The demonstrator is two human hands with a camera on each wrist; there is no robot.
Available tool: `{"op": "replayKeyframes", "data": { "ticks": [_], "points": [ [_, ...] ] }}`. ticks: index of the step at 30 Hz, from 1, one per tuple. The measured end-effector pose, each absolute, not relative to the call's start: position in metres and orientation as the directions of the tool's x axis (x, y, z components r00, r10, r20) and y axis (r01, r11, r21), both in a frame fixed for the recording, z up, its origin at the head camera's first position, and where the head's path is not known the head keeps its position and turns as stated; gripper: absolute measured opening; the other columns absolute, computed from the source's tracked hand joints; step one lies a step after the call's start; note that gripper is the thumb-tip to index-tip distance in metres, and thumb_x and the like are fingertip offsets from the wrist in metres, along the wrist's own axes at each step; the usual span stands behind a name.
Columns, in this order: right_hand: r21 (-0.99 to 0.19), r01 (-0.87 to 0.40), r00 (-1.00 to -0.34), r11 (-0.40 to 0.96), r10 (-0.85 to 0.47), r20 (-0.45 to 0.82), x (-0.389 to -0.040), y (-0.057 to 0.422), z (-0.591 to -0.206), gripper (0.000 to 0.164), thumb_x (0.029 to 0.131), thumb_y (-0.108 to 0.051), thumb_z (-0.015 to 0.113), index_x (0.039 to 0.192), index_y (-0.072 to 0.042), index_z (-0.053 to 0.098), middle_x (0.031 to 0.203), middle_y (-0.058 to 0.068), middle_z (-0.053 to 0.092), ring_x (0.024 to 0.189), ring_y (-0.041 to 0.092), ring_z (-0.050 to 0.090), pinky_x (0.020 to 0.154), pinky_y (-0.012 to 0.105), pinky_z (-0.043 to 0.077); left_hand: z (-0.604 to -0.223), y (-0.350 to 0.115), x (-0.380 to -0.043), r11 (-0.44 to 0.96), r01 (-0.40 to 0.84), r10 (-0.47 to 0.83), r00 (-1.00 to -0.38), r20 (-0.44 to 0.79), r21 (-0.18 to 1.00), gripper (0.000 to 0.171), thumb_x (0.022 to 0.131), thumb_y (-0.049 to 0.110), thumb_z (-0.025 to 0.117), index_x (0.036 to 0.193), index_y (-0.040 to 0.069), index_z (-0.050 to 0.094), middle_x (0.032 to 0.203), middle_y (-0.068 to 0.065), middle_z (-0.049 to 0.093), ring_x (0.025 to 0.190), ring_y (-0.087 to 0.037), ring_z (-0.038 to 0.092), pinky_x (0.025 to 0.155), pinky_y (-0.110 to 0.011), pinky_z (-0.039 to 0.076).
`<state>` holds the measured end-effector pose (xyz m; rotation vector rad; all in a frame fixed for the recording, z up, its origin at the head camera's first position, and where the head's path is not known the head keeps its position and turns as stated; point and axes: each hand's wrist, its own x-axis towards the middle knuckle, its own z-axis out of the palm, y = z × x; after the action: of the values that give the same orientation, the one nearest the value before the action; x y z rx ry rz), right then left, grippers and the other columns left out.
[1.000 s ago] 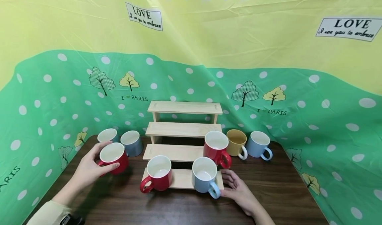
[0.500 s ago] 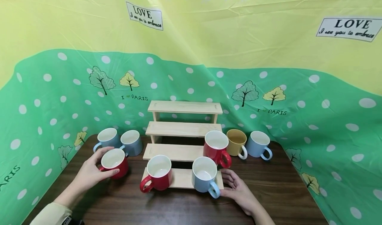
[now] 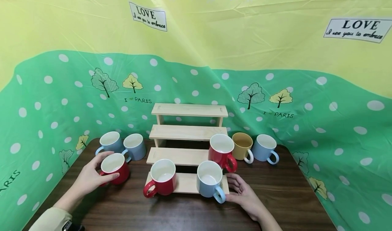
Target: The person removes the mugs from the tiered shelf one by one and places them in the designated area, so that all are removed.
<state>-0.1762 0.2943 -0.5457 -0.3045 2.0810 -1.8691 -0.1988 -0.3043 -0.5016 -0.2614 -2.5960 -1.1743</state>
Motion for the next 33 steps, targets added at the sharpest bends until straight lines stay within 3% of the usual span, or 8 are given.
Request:
{"op": "replayKeyframes", "data": {
  "ticks": [5,14,24,33],
  "points": [
    [-0.99,0.059,-0.925,0.124,-0.367,-0.101,-0.1766,0.2944,-0.5459,0.075,0.103,-0.007,0.074,0.162,0.003,0.03,0.156,0.027,0.05,0.132,0.015,0.06,0.107,0.026,0.054,-0.5039,-0.3071,-0.2007,0.664,0.256,0.047,-0.952,0.302,0.703,0.087,0.077,0.033,0.103,0.149,0.011,0.058,0.134,-0.006,0.072,0.111,-0.018,0.065,0.089,-0.033,0.058],
    [-0.991,0.044,-0.926,0.127,-0.367,-0.088,-0.1771,0.2947,-0.5457,0.074,0.103,-0.006,0.075,0.162,0.004,0.031,0.156,0.028,0.05,0.132,0.012,0.061,0.107,0.025,0.053,-0.5054,-0.3081,-0.2027,0.647,0.242,0.054,-0.961,0.273,0.723,0.086,0.08,0.032,0.101,0.15,0.011,0.056,0.136,-0.009,0.071,0.117,-0.029,0.065,0.091,-0.041,0.058],
    [-0.989,0.072,-0.924,0.127,-0.364,-0.114,-0.1756,0.2943,-0.5441,0.077,0.103,-0.007,0.075,0.163,0.004,0.029,0.157,0.028,0.049,0.132,0.012,0.06,0.107,0.025,0.053,-0.5072,-0.3049,-0.2018,0.636,0.241,0.056,-0.962,0.268,0.733,0.086,0.079,0.032,0.102,0.15,0.01,0.057,0.135,-0.009,0.071,0.116,-0.03,0.066,0.09,-0.039,0.058],
    [-0.991,0.055,-0.926,0.124,-0.365,-0.098,-0.1754,0.2933,-0.5431,0.075,0.102,-0.005,0.075,0.162,0.004,0.03,0.156,0.026,0.051,0.132,0.011,0.061,0.107,0.024,0.053,-0.5013,-0.3014,-0.2,0.607,0.227,0.064,-0.969,0.238,0.762,0.087,0.082,0.028,0.1,0.152,0.009,0.052,0.138,-0.016,0.068,0.118,-0.037,0.065,0.091,-0.049,0.058]
  ]
}}
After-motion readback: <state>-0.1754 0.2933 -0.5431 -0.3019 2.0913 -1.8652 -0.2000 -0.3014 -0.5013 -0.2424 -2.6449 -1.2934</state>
